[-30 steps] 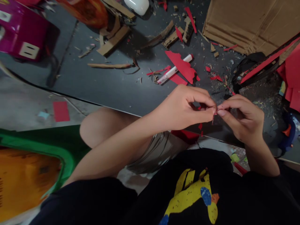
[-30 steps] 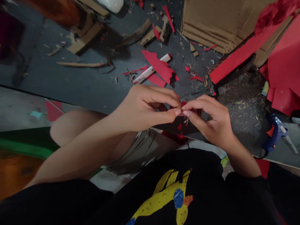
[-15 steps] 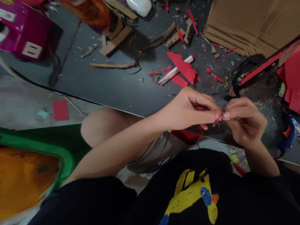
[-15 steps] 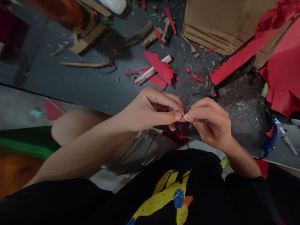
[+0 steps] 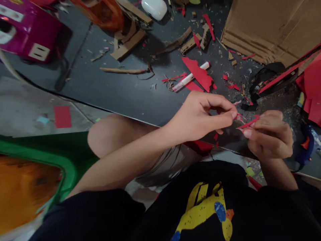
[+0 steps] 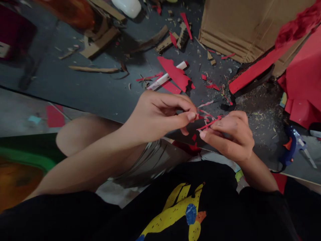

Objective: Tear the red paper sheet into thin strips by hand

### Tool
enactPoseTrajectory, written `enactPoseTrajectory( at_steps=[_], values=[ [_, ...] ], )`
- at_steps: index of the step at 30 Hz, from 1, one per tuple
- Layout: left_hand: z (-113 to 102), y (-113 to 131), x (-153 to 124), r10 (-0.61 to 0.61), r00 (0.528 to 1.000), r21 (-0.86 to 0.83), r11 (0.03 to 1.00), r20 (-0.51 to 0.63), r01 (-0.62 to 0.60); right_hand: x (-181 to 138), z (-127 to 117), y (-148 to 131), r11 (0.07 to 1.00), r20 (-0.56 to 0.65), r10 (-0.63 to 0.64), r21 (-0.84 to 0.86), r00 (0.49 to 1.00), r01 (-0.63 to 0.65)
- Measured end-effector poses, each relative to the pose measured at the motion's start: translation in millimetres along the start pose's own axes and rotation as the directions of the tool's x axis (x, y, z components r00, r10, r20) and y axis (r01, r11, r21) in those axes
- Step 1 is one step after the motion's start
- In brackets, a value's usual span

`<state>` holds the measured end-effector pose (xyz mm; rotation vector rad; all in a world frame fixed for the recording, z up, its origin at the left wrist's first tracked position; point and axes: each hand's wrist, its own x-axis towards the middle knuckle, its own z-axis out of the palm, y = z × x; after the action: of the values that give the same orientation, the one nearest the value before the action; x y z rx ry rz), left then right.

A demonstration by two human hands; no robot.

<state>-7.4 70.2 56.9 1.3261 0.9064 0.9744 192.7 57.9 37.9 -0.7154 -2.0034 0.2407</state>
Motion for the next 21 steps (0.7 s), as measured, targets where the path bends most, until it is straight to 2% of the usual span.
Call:
enactPoseTrajectory(
  at_steps=[3,8,11,13,16,21],
  values=[
    [-3.9,0.8,0.9,0.036,0.999,0.067,0.997,-0.026,-0.034,2.4,2.4,0.0,0.999,-0.045,-0.024,-0.022,0.999,0.023],
    [-5.8,2.3,-0.1,0.170,0.983,0.283,0.949,-0.074,-0.143,5.7,8.3,-3.4,0.970,-0.005,0.217,0.109,0.976,-0.216],
    [-4.5,1.5,-2.3,0.333,0.932,0.411,0.876,-0.140,-0.251,5.2,8.9,-5.0,0.958,-0.006,0.255,0.137,0.967,-0.251],
    [-4.4,0.6,-3.3,0.450,0.887,0.464,0.811,-0.105,-0.357,4.4,8.1,-4.4,0.962,0.011,0.242,0.131,0.970,-0.241],
    [-5.5,-0.7,-2.8,0.538,0.842,0.522,0.707,0.043,-0.478,3.5,7.3,-1.6,0.973,0.007,0.190,0.129,0.982,-0.190],
    [-6.3,-2.0,0.0,0.491,0.857,0.590,0.650,0.157,-0.480,3.6,8.9,0.8,0.972,-0.020,0.161,0.175,0.987,-0.155]
  ],
)
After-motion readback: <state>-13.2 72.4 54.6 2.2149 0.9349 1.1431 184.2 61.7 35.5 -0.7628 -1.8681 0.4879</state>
